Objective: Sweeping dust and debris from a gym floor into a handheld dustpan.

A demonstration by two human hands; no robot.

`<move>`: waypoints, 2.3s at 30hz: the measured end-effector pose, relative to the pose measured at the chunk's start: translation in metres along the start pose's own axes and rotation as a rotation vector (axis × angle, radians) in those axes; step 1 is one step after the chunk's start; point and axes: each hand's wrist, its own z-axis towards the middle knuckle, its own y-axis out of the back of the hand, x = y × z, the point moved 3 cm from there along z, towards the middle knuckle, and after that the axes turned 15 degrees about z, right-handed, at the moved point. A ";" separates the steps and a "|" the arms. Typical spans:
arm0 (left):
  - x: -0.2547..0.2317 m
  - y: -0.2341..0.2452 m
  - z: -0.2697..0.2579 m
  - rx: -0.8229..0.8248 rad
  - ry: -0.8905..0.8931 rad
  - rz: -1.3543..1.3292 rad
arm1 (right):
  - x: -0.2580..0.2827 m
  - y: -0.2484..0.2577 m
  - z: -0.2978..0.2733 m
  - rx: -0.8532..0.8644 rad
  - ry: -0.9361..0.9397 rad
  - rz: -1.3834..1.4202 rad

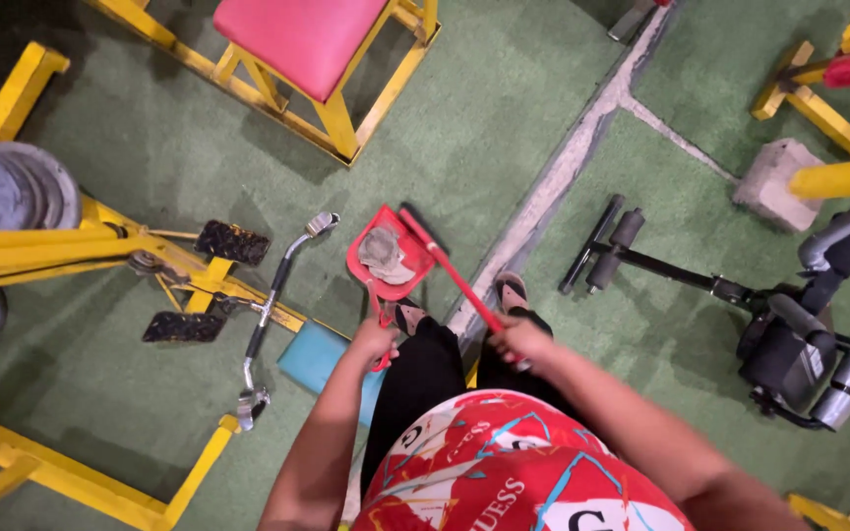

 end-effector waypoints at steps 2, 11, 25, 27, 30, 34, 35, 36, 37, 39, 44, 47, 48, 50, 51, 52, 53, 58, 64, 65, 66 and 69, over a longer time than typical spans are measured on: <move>0.015 0.004 -0.005 -0.021 -0.059 -0.043 | 0.010 0.020 -0.015 0.068 -0.033 0.032; -0.028 0.049 -0.017 0.023 -0.072 -0.291 | 0.133 0.069 -0.045 0.006 0.105 0.051; -0.145 0.055 0.060 -0.038 -0.068 -0.080 | 0.386 0.207 0.183 -0.220 0.292 0.145; -0.156 0.052 0.076 -0.038 -0.032 -0.135 | 0.374 0.182 0.170 -0.237 0.271 -0.015; -0.143 0.041 0.107 -0.034 -0.018 -0.207 | 0.264 0.198 0.231 -0.060 0.324 -0.338; -0.180 0.049 0.091 -0.043 0.069 -0.131 | 0.275 0.115 0.097 -0.041 0.077 -0.492; -0.181 0.046 0.092 -0.040 0.069 -0.135 | 0.278 0.124 0.095 -0.045 0.076 -0.495; -0.180 0.045 0.092 -0.051 0.069 -0.177 | 0.280 0.131 0.093 0.025 0.037 -0.423; -0.179 0.044 0.093 -0.064 0.067 -0.218 | 0.281 0.136 0.091 0.093 -0.001 -0.351; -0.193 0.043 0.082 -0.066 0.070 -0.211 | 0.327 0.152 0.073 0.121 -0.082 -0.318; -0.196 0.048 0.076 -0.063 0.074 -0.247 | 0.409 0.191 0.068 0.210 -0.204 -0.108; -0.190 0.053 0.083 -0.100 0.097 -0.261 | 0.467 0.196 0.088 0.130 -0.030 -0.149; -0.200 0.055 0.075 -0.130 0.121 -0.275 | 0.482 0.201 0.110 0.093 0.060 -0.130; -0.217 0.063 0.074 -0.165 0.141 -0.292 | 0.515 0.202 0.152 0.058 0.155 -0.112; -0.221 0.063 0.077 -0.147 0.143 -0.279 | 0.529 0.201 0.171 0.028 0.184 -0.157; -0.224 0.063 0.079 -0.129 0.144 -0.265 | 0.543 0.199 0.191 -0.002 0.214 -0.202; -0.216 0.064 0.095 -0.132 0.146 -0.273 | 0.551 0.187 0.195 0.002 0.212 -0.209; -0.236 0.061 0.116 -0.082 0.034 -0.261 | 0.543 0.153 0.231 -0.091 0.234 -0.383; -0.236 0.061 0.128 -0.092 0.033 -0.299 | 0.355 0.120 0.207 0.176 0.242 -0.588; -0.233 0.060 0.131 -0.091 0.030 -0.297 | 0.356 0.107 0.169 0.173 0.244 -0.586; -0.230 0.060 0.134 -0.089 0.037 -0.294 | 0.355 0.094 0.131 0.141 0.154 -0.641; -0.227 0.061 0.138 -0.079 0.036 -0.306 | 0.360 0.085 0.079 0.181 0.027 -0.667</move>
